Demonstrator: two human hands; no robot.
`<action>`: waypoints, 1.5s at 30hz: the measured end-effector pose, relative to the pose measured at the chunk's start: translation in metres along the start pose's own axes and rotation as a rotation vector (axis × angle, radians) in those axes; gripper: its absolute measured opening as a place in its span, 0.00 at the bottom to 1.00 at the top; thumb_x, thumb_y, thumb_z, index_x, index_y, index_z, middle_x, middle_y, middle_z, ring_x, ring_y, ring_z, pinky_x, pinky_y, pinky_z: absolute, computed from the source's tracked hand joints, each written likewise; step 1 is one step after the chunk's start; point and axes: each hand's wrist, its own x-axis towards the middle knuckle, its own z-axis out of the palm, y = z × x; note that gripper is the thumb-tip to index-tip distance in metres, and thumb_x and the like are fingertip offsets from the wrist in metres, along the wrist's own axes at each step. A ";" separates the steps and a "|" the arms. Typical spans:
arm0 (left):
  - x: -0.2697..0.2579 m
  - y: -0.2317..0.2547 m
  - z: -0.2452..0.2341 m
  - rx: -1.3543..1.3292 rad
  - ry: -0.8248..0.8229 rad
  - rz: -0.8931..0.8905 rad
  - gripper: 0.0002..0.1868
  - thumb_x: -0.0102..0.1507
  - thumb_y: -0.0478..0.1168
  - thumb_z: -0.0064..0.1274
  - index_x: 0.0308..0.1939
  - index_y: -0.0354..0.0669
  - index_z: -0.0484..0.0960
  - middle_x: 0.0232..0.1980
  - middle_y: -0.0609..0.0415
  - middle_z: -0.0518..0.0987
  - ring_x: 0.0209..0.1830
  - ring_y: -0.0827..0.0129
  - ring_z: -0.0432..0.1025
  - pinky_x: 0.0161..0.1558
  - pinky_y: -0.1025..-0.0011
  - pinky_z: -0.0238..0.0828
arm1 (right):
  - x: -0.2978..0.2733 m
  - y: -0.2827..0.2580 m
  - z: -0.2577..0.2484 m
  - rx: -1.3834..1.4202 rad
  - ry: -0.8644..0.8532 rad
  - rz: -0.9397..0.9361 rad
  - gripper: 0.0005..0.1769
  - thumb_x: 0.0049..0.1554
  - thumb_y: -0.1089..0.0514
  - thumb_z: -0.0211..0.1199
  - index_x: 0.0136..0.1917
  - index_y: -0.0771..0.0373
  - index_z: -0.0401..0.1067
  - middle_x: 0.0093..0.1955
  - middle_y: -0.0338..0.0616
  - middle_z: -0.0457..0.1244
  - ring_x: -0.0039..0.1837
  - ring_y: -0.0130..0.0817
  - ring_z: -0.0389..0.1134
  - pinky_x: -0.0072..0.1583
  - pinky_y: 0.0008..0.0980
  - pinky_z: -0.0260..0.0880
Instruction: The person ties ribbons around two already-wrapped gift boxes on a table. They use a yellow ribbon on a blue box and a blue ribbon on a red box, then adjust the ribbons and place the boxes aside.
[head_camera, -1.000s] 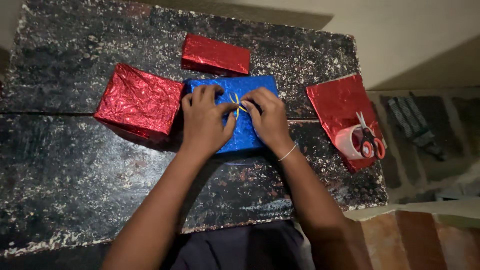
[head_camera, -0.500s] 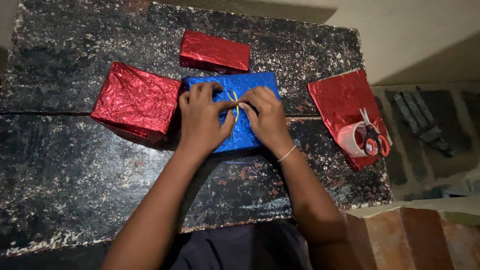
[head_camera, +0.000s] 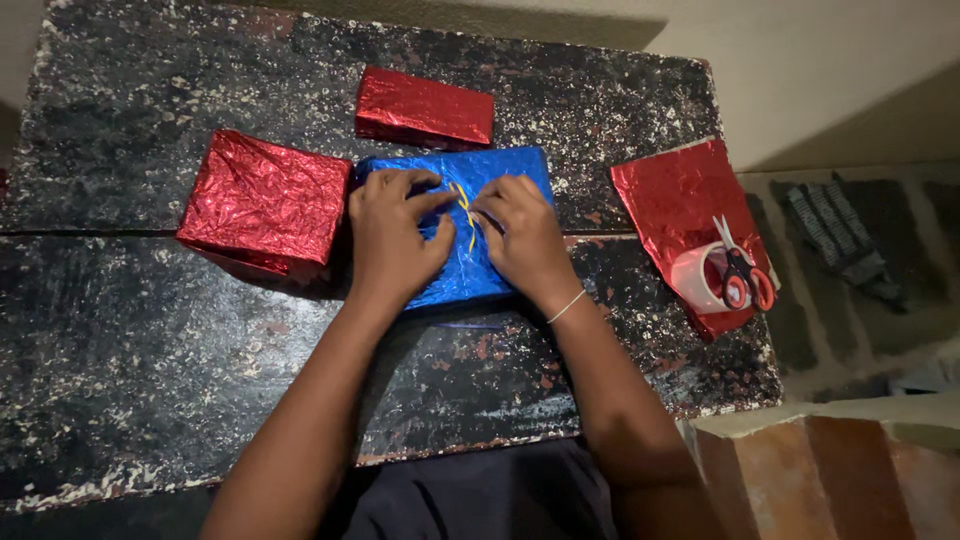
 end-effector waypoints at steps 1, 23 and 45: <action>0.000 0.000 -0.001 -0.002 0.003 0.003 0.16 0.57 0.43 0.60 0.48 0.51 0.90 0.57 0.56 0.79 0.62 0.57 0.67 0.64 0.53 0.57 | 0.000 0.000 0.000 -0.009 0.002 -0.010 0.06 0.53 0.67 0.70 0.45 0.66 0.76 0.48 0.48 0.66 0.53 0.48 0.67 0.56 0.42 0.68; 0.001 0.010 -0.002 0.221 0.008 0.135 0.14 0.57 0.44 0.60 0.46 0.51 0.90 0.55 0.52 0.77 0.59 0.55 0.67 0.58 0.53 0.59 | -0.012 0.003 -0.006 -0.010 -0.012 -0.035 0.18 0.48 0.71 0.62 0.52 0.65 0.78 0.54 0.48 0.67 0.58 0.48 0.67 0.61 0.42 0.69; 0.000 0.009 -0.005 0.214 -0.023 0.128 0.14 0.58 0.45 0.60 0.47 0.52 0.90 0.57 0.53 0.77 0.60 0.55 0.66 0.58 0.53 0.58 | -0.021 0.008 -0.005 0.009 0.099 0.017 0.14 0.48 0.73 0.61 0.46 0.61 0.78 0.54 0.44 0.68 0.60 0.44 0.69 0.63 0.40 0.71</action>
